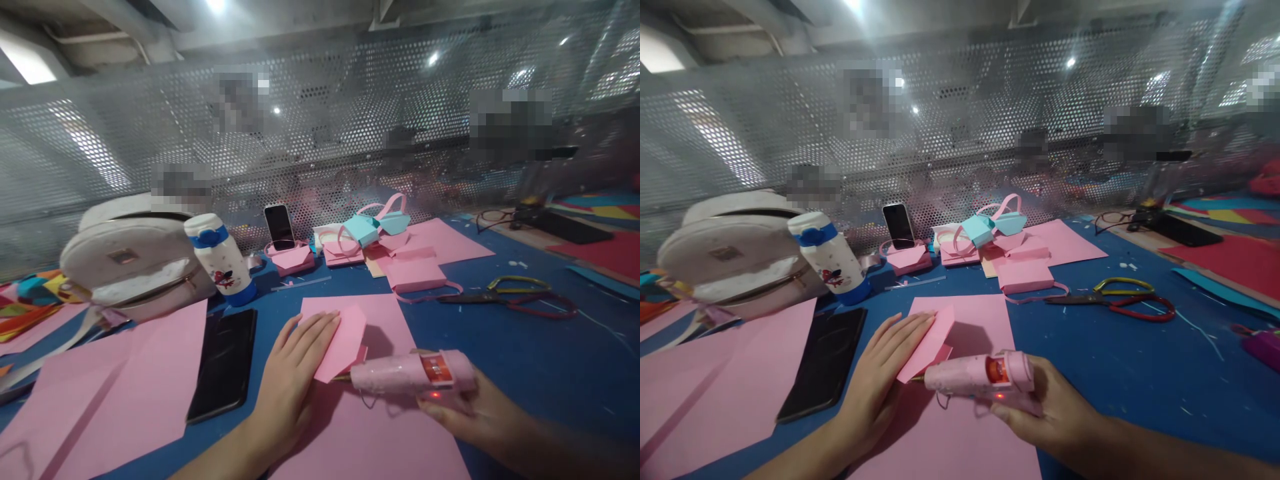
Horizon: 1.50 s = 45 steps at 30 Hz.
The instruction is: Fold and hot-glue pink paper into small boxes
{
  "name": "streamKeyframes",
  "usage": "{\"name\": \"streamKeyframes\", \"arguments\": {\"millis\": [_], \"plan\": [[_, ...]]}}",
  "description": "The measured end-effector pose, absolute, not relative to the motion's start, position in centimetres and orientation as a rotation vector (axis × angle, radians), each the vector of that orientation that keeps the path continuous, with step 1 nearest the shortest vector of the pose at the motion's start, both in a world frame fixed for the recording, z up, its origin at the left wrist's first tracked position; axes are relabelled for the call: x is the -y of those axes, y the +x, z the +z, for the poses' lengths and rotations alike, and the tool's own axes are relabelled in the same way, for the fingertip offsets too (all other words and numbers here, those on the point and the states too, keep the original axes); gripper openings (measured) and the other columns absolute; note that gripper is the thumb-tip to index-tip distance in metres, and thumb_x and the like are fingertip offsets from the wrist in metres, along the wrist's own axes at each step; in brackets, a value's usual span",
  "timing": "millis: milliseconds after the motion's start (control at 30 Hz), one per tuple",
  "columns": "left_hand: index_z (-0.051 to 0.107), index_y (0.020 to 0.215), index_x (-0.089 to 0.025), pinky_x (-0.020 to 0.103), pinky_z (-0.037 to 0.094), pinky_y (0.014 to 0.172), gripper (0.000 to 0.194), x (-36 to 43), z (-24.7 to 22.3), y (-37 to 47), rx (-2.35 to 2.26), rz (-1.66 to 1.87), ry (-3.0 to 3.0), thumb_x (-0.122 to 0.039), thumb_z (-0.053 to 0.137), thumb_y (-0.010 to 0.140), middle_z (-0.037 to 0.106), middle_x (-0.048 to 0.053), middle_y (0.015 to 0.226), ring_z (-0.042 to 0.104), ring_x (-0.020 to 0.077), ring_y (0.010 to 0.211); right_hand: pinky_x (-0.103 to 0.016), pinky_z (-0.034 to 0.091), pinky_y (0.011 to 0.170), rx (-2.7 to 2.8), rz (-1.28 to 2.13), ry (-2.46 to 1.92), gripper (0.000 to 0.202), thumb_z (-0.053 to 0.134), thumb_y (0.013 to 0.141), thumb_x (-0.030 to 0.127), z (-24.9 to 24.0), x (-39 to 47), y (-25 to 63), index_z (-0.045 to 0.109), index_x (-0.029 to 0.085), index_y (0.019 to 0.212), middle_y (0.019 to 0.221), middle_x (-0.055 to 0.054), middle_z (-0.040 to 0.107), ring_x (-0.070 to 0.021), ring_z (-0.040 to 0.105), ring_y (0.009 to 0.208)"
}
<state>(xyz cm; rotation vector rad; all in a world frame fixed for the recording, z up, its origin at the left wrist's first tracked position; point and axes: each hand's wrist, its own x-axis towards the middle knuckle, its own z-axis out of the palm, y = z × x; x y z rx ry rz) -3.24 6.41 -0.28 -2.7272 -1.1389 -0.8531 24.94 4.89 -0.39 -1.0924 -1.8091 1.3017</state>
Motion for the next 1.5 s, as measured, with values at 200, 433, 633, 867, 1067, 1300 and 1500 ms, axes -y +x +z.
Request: {"name": "streamKeyframes", "arguments": {"millis": [200,433,633,867,1067,1300,1500], "plan": [[0.026,0.152,-0.022,0.047,0.021,0.117,0.065,-6.3,-0.4,-3.4,1.158,-0.877,-2.739,-0.013,0.035,0.089,0.044,0.008,0.153,0.040,0.0247,0.140,-0.037,0.060,0.086,1.807,1.253,-1.087,0.043,0.072,0.077,0.034,-0.7,-4.9,25.0,0.072,0.024,0.119,0.108,-0.011,0.075,-0.0303,0.070,0.103],[0.028,0.152,-0.023,0.048,0.023,0.116,0.063,-6.4,-0.5,-3.4,1.167,-0.908,-2.723,-0.015,0.037,0.090,0.045,0.008,0.152,0.043,0.0253,0.138,-0.038,0.060,0.086,1.822,1.249,-1.105,0.042,0.070,0.078,0.037,-0.5,-5.0,25.0,0.073,0.023,0.118,0.104,-0.012,0.075,-0.0308,0.070,0.103],[0.026,0.152,-0.022,0.046,0.021,0.117,0.063,-6.3,-0.4,-3.5,1.151,-0.892,-2.731,-0.014,0.035,0.090,0.043,0.008,0.153,0.040,0.0241,0.140,-0.037,0.060,0.086,1.788,1.321,-1.039,0.040,0.067,0.081,0.039,0.2,-4.8,24.6,0.074,0.021,0.116,0.102,-0.012,0.076,-0.0290,0.070,0.100],[0.024,0.152,-0.023,0.045,0.021,0.117,0.063,-6.3,-0.4,-3.7,1.139,-0.908,-2.720,-0.014,0.035,0.091,0.043,0.007,0.153,0.041,0.0236,0.139,-0.036,0.061,0.085,1.786,1.296,-1.016,0.036,0.067,0.081,0.039,0.2,-4.8,24.7,0.076,0.023,0.112,0.095,-0.011,0.076,-0.0288,0.070,0.099],[0.025,0.153,-0.024,0.048,0.024,0.115,0.063,-6.4,-0.4,-3.6,1.158,-0.922,-2.721,-0.014,0.036,0.092,0.045,0.008,0.153,0.043,0.0257,0.138,-0.035,0.062,0.081,1.773,1.275,-1.035,0.032,0.067,0.080,0.039,-0.1,-4.9,24.8,0.077,0.024,0.106,0.092,-0.008,0.077,-0.0265,0.072,0.091],[0.025,0.153,-0.022,0.046,0.022,0.116,0.062,-6.5,-0.6,-3.7,1.128,-0.968,-2.714,-0.015,0.034,0.092,0.044,0.008,0.153,0.041,0.0242,0.139,-0.035,0.062,0.082,1.754,1.252,-1.063,0.031,0.063,0.083,0.042,-0.4,-4.9,24.9,0.078,0.023,0.103,0.091,-0.009,0.076,-0.0272,0.071,0.092],[0.025,0.153,-0.023,0.047,0.023,0.116,0.061,-6.5,-0.6,-3.8,1.155,-0.959,-2.711,-0.016,0.033,0.093,0.044,0.008,0.153,0.042,0.0247,0.139,-0.037,0.062,0.082,1.739,1.179,-1.080,0.032,0.064,0.082,0.045,-0.2,-4.9,25.0,0.079,0.024,0.101,0.088,-0.009,0.077,-0.0295,0.072,0.090]]}}
